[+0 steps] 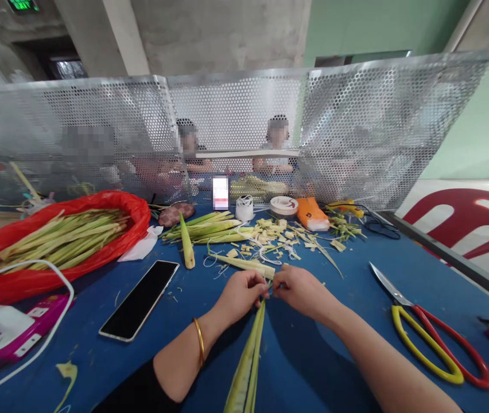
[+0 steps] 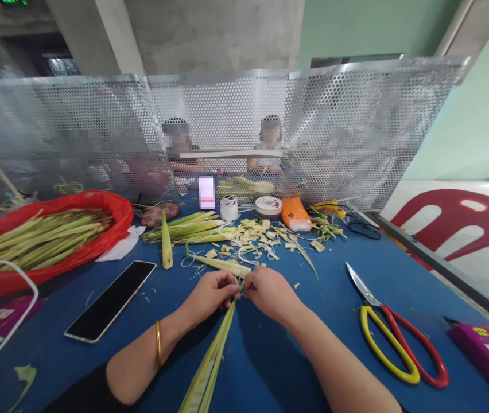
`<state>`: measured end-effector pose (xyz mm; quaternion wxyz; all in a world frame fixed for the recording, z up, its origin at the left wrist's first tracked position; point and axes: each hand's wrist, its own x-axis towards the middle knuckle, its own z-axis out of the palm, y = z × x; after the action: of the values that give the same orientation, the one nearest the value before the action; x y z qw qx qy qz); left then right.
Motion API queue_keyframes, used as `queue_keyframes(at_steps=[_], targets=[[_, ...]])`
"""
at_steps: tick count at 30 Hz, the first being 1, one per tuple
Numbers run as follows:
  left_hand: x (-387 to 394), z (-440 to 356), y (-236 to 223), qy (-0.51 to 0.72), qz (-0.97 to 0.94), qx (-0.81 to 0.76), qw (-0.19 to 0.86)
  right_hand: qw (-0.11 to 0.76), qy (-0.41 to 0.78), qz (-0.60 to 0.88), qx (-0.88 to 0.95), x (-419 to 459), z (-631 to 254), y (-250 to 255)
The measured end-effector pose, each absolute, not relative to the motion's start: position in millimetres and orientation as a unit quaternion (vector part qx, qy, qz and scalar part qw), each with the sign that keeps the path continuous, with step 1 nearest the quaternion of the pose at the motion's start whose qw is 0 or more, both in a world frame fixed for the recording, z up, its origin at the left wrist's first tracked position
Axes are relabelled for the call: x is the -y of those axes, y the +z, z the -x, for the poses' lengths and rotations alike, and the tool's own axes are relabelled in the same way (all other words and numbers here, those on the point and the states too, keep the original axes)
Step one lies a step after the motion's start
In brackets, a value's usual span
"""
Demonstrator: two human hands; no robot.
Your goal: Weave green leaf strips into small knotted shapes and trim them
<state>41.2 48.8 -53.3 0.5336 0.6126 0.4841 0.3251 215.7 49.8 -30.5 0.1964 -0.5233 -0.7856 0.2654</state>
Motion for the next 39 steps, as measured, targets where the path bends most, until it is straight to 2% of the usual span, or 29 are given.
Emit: queue_keyframes(at_steps=[4,10,15,25,27,30,32,39], targets=[[-48,-40,-55,0.309,-0.605,-0.492,0.545,0.198,0.264,0.507,0.796,-49,-218,-23],[-46,-39,-53,0.296,-0.610,-0.481,0.555,0.294,0.276,0.488,0.774,-49,-209,-29],[-45,-37,-43,0.275,-0.618,-0.468,0.569,0.336,0.302,0.492,0.744,-51,-203,-39],[-45,-38,-45,0.265,-0.621,-0.473,0.566,0.415,0.447,0.509,0.607,-60,-207,-40],[-45,-37,-44,0.260,-0.624,-0.468,0.569,0.399,0.441,0.518,0.614,-62,-214,-35],[-46,-36,-43,0.256,-0.622,-0.471,0.571,0.308,0.447,0.510,0.667,-61,-222,-31],[-46,-36,-43,0.259,-0.617,-0.479,0.568,0.277,0.452,0.503,0.682,-59,-221,-32],[-45,-36,-41,0.260,-0.610,-0.493,0.564,0.316,0.426,0.514,0.674,-54,-208,-39]])
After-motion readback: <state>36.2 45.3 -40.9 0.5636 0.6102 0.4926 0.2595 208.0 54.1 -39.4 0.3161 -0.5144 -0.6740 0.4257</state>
